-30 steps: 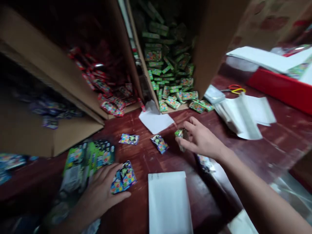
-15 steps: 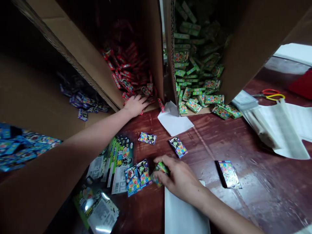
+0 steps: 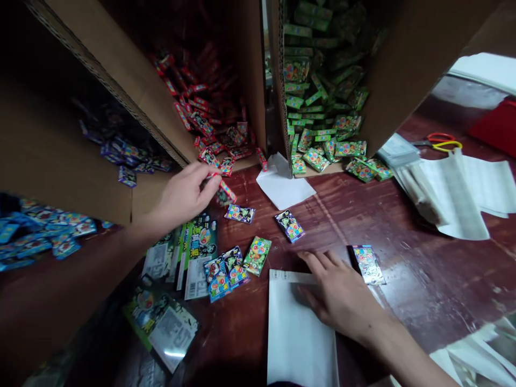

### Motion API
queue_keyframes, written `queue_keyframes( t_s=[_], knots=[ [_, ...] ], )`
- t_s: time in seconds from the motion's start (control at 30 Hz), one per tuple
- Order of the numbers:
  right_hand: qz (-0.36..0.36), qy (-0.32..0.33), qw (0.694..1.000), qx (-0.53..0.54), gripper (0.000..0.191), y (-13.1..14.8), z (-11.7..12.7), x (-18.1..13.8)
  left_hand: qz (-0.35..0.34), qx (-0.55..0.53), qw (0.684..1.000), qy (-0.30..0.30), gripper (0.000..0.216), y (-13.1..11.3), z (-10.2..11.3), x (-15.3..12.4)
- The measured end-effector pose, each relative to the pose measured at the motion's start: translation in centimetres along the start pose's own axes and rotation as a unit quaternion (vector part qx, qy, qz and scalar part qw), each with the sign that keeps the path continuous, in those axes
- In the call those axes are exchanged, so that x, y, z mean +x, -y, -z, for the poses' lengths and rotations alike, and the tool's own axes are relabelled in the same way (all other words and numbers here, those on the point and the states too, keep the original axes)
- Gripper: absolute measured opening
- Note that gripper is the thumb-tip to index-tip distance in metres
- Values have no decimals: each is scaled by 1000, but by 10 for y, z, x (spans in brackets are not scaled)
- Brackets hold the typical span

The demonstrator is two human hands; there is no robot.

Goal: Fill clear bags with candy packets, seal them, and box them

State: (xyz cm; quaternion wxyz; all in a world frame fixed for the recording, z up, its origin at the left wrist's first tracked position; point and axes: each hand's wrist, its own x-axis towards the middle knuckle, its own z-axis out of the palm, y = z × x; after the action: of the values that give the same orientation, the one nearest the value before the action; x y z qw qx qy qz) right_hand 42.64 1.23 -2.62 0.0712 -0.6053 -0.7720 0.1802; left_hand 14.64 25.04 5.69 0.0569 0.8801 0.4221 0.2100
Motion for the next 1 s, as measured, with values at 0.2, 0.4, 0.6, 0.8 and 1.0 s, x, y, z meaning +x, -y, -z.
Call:
queue_keyframes(
  t_s=[0.2, 0.4, 0.6, 0.8, 1.0],
  knots=[
    [-51, 56, 997, -10, 53, -55, -10, -52, 143, -221, 959, 104, 31, -9, -10, -73],
    [70, -4, 994, -81, 73, -26, 24, -10, 188, -265, 935, 142, 28, -24, -23, -106],
    [253, 100, 960, -61, 65, 39, 18, 101, 211, -283, 931, 89, 31, -44, -33, -117],
    [11, 98, 991, -91, 69, 32, 16, 98, 168, -289, 937, 102, 29, -55, -32, -115],
    [-114, 86, 984, -109, 57, 34, 20, 76, 210, -349, 911, 72, 40, -67, -60, -96]
  ],
)
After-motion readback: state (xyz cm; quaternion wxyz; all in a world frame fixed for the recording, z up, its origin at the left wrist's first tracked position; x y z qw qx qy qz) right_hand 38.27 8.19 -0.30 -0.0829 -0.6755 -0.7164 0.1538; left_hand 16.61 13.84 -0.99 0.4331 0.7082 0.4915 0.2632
